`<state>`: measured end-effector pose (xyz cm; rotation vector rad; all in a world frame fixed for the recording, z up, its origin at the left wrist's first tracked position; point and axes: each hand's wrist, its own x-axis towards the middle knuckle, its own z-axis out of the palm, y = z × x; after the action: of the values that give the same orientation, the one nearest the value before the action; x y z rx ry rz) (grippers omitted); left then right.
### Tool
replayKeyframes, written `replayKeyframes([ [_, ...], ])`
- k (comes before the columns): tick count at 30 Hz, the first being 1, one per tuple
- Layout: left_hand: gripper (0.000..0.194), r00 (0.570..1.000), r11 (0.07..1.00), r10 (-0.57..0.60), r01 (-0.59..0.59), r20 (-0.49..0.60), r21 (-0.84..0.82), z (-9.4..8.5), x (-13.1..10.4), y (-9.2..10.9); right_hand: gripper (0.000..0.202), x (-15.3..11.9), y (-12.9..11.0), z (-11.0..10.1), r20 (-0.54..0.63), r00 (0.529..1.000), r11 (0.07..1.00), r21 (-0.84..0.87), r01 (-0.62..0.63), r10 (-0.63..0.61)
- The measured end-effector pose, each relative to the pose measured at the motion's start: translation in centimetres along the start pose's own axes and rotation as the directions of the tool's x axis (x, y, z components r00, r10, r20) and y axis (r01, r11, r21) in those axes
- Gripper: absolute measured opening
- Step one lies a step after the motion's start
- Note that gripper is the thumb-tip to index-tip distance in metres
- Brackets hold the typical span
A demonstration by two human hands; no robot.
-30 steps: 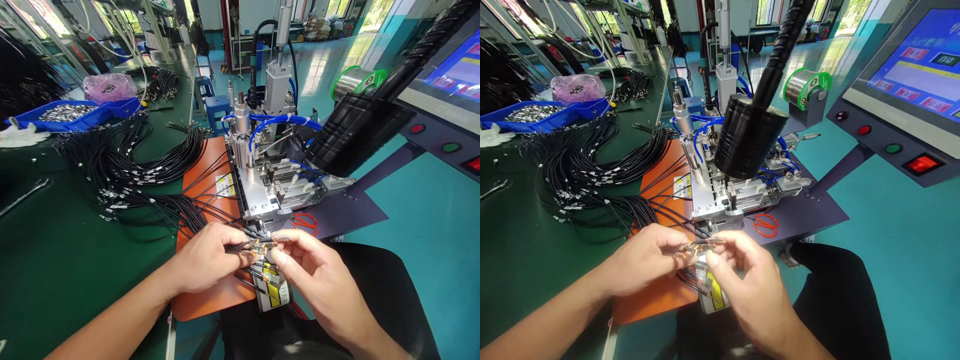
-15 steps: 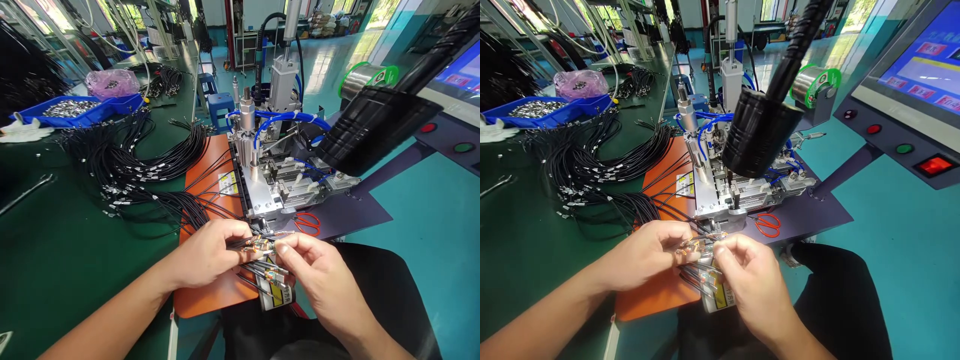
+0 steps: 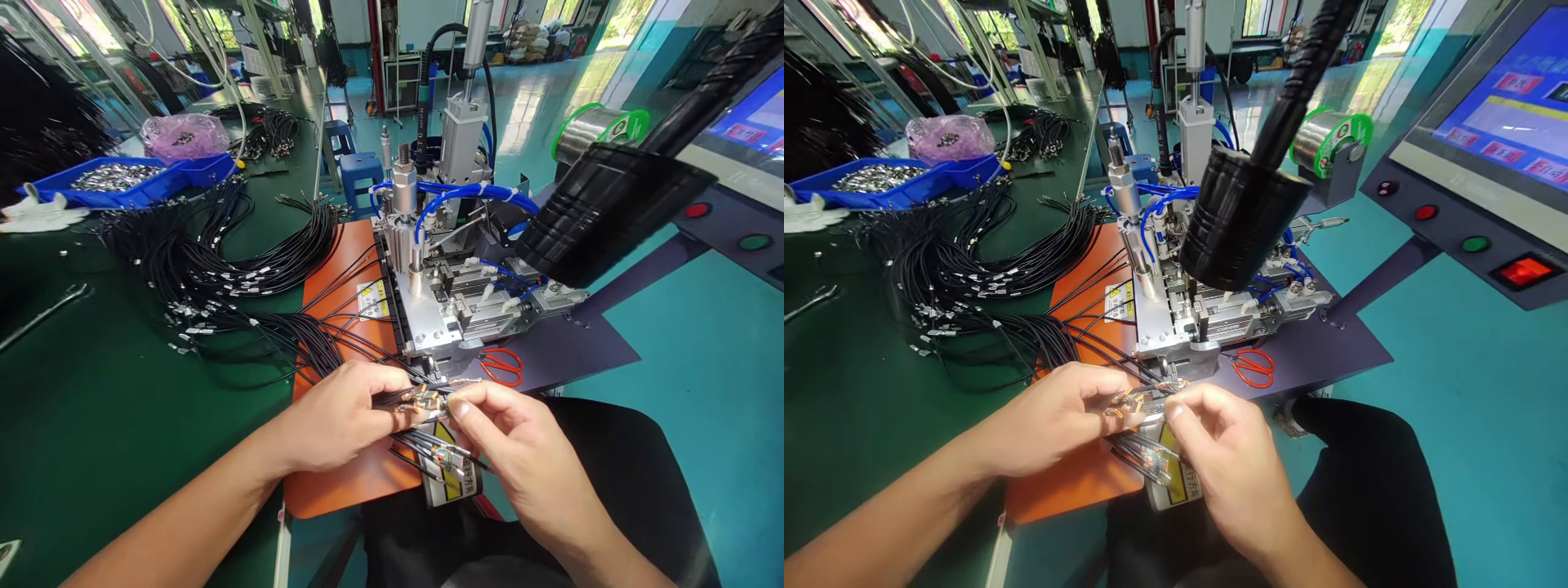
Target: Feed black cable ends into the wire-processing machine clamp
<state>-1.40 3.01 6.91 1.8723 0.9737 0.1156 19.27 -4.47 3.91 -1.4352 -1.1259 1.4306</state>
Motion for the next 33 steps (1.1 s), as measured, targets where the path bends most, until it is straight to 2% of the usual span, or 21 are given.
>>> replayKeyframes([
  [4,0.026,1.0,0.999,-0.022,0.022,0.019,-0.034,-0.1,0.0,0.0,0.022,-0.1,0.1,0.1,0.026,1.0,1.0,0.011,-0.003,0.003],
  [6,0.024,0.999,0.998,-0.028,0.029,0.021,-0.056,-0.1,0.1,0.1,0.014,-0.1,-0.1,0.2,0.032,0.998,0.999,0.007,0.048,-0.048],
  [10,0.026,0.999,0.996,-0.032,0.033,0.014,-0.078,0.0,0.1,0.4,0.013,0.0,-0.8,0.3,0.052,0.983,0.982,-0.051,0.181,-0.179],
  [14,0.028,0.997,0.991,-0.062,0.067,0.042,-0.119,0.1,0.1,0.5,0.013,0.3,-1.3,0.2,0.09,0.987,0.991,-0.002,0.133,-0.132],
  [17,0.024,0.997,0.983,-0.043,0.054,0.065,-0.176,0.0,0.0,0.3,0.017,0.5,-1.0,0.1,0.104,0.989,0.994,-0.003,0.105,-0.104],
  [25,0.015,1.0,0.978,-0.005,-0.001,-0.03,-0.209,-0.4,0.0,-0.2,0.019,0.3,-0.2,0.0,0.064,0.997,0.999,0.003,0.038,-0.039],
  [29,0.019,0.999,0.988,-0.044,0.04,-0.026,-0.152,-0.3,-0.1,0.0,0.015,0.2,-0.2,-0.1,0.059,0.991,0.99,-0.069,0.12,-0.116],
  [31,0.02,0.999,0.991,-0.051,0.048,-0.017,-0.128,-0.3,-0.1,0.0,0.018,0.2,-0.3,-0.1,0.055,0.985,0.973,-0.158,0.169,-0.162],
  [33,0.02,0.999,0.992,-0.044,0.044,-0.001,-0.122,-0.4,-0.1,0.1,0.024,0.2,-0.3,0.0,0.041,0.986,0.963,-0.213,0.166,-0.161],
])
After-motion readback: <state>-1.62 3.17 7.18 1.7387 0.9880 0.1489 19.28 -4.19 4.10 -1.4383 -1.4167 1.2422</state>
